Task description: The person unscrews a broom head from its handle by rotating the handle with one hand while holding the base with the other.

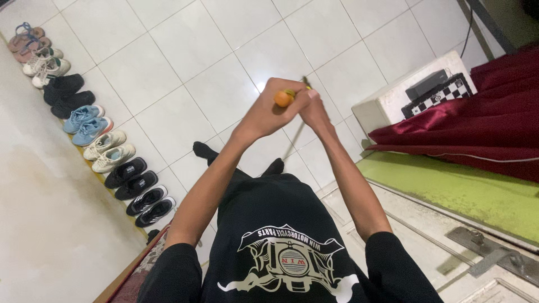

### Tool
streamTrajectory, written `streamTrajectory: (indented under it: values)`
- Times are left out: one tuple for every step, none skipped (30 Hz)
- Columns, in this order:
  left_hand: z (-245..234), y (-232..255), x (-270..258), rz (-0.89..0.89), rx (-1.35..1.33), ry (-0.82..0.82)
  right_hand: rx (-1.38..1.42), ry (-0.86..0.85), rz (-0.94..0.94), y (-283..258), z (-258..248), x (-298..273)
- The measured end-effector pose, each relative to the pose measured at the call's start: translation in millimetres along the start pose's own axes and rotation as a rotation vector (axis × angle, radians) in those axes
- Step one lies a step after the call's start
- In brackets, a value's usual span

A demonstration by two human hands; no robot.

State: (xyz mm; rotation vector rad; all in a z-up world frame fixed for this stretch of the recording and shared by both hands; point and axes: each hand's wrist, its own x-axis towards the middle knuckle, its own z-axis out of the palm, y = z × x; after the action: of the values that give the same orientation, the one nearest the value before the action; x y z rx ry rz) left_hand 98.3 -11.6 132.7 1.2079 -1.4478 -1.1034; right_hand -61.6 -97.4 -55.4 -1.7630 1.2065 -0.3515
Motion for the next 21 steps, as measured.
streamTrajectory:
  values:
    - [-0.2,-0.8,-0.3,0.001,0.002,0.007,-0.002,-0.004,-0.006,0.3,-5.8,0.1]
    - [2.9,-2.2,-2.3,0.074,-0.075,-0.006,-0.068,0.033,-0.008,4.9,-11.3,-4.1]
    - [7.5,-4.9,-3.5,0.146,-0.153,-0.021,-0.134,0.069,-0.010,11.2,-16.0,-7.1]
    - [14.3,-9.3,-1.8,0.138,-0.155,-0.017,-0.134,0.061,-0.007,19.6,-19.3,-11.5]
    - [21.8,-14.7,2.9,0.126,-0.151,-0.048,-0.180,0.104,0.070,29.0,-22.3,-16.6]
    - [26.9,-20.3,6.9,0.119,-0.144,-0.082,-0.225,0.154,0.142,37.1,-25.8,-18.4]
    - [32.2,-26.6,7.2,0.118,-0.144,-0.080,-0.226,0.151,0.142,46.2,-28.4,-21.1]
    - [39.3,-33.7,7.4,0.081,-0.163,-0.110,-0.176,0.180,0.101,57.5,-29.8,-25.4]
    - [46.4,-41.1,7.9,0.045,-0.181,-0.141,-0.127,0.209,0.059,69.0,-29.8,-27.0]
    - [53.7,-48.5,9.2,0.044,-0.185,-0.148,-0.127,0.213,0.066,81.2,-30.0,-28.6]
    - [59.6,-55.3,11.5,0.043,-0.191,-0.165,-0.157,0.184,0.122,93.4,-30.0,-29.8]
    - [64.0,-60.7,14.2,0.044,-0.196,-0.183,-0.186,0.158,0.178,104.4,-30.3,-30.2]
    - [68.3,-64.6,16.0,0.045,-0.200,-0.191,-0.186,0.164,0.185,114.3,-28.5,-28.5]
    - [73.6,-67.5,17.5,0.045,-0.208,-0.187,-0.123,0.161,0.173,123.8,-25.3,-26.3]
    - [78.7,-69.2,19.1,0.044,-0.217,-0.183,-0.060,0.159,0.162,132.3,-24.5,-26.4]
    - [82.9,-69.9,21.9,0.044,-0.221,-0.189,-0.062,0.164,0.168,138.6,-25.9,-27.7]
    - [85.9,-69.8,25.5,0.052,-0.208,-0.195,0.003,0.150,0.079,142.5,-26.8,-28.6]
    - [86.9,-69.5,28.2,0.057,-0.191,-0.198,0.069,0.132,-0.012,144.4,-26.1,-28.5]
    - [87.3,-68.7,29.8,0.056,-0.194,-0.201,0.069,0.134,-0.008,145.3,-25.3,-28.0]
    - [87.4,-67.1,30.5,0.068,-0.224,-0.196,0.132,0.147,-0.031,145.9,-24.1,-27.7]
    - [87.4,-65.2,30.8,0.080,-0.254,-0.191,0.194,0.161,-0.054,146.8,-22.9,-28.4]
